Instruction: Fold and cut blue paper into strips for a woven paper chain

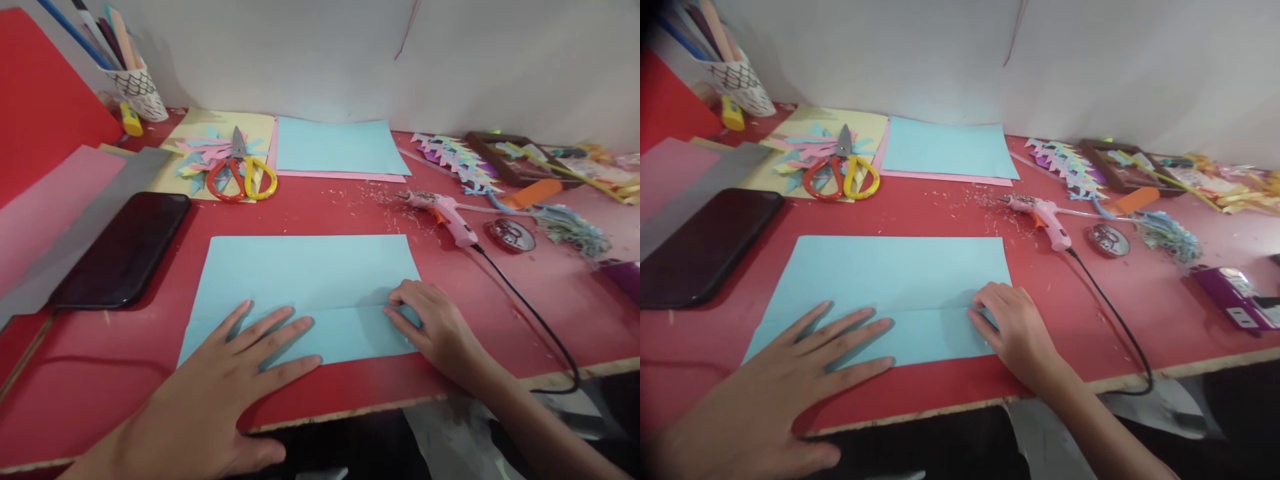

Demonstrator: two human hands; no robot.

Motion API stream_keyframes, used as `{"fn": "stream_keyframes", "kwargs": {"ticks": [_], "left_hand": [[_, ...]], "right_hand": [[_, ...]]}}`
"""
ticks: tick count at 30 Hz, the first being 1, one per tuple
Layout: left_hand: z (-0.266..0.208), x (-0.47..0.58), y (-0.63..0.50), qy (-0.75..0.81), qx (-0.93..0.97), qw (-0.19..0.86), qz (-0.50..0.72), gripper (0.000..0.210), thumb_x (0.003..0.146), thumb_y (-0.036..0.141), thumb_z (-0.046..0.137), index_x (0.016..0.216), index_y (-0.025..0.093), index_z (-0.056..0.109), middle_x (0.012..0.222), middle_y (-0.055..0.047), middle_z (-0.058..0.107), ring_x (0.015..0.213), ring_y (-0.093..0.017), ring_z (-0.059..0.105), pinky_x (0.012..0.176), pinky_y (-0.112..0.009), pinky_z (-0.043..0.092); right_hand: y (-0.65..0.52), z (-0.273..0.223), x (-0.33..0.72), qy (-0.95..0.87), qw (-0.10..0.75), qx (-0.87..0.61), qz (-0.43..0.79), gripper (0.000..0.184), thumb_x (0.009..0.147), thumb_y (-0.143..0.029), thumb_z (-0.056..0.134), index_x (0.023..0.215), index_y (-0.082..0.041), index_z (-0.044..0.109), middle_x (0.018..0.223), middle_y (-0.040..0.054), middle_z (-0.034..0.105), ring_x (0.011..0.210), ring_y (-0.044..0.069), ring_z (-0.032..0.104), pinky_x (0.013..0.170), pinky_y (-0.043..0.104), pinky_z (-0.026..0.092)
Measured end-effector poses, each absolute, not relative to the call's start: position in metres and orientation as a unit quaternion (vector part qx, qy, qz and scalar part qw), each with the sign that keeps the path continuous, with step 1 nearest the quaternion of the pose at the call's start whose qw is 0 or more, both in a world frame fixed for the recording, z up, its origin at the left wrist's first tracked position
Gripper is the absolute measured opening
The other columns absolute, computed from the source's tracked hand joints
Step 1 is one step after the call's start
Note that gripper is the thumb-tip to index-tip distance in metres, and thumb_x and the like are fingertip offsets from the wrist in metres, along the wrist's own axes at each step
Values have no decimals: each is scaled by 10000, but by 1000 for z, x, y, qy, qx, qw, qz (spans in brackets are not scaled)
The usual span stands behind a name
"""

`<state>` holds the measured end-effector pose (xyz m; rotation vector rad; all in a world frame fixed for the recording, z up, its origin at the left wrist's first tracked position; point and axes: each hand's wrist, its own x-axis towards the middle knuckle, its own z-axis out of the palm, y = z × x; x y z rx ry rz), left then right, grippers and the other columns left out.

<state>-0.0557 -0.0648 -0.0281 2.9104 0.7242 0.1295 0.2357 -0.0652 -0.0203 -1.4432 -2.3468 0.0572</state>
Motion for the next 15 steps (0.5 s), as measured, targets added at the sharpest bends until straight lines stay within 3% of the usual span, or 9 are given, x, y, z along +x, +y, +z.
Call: {"fn": "stream_keyframes", "kwargs": {"ticks": [7, 15], "left_hand": [[-34, -57, -67, 243, 968, 31, 49, 666, 757, 514, 471, 1352, 393, 199, 1456, 48, 217, 1306, -244, 249, 1070, -503, 122], [-32, -57, -63, 220, 973, -7, 76, 650, 766, 554, 432, 1353, 369, 223, 1446, 37, 254, 1288, -232, 281, 1065, -457, 145]], "right_hand": [[-64, -20, 234, -837, 192, -513, -1, 161, 861, -206, 405, 704, -183, 431, 612, 2, 507, 564, 124, 453, 544, 225, 335], [-65, -20, 234, -835, 198, -513, 0, 127, 845, -186, 421, 720, -185, 437, 627, 8, 515, 577, 131, 463, 556, 233, 334]]}}
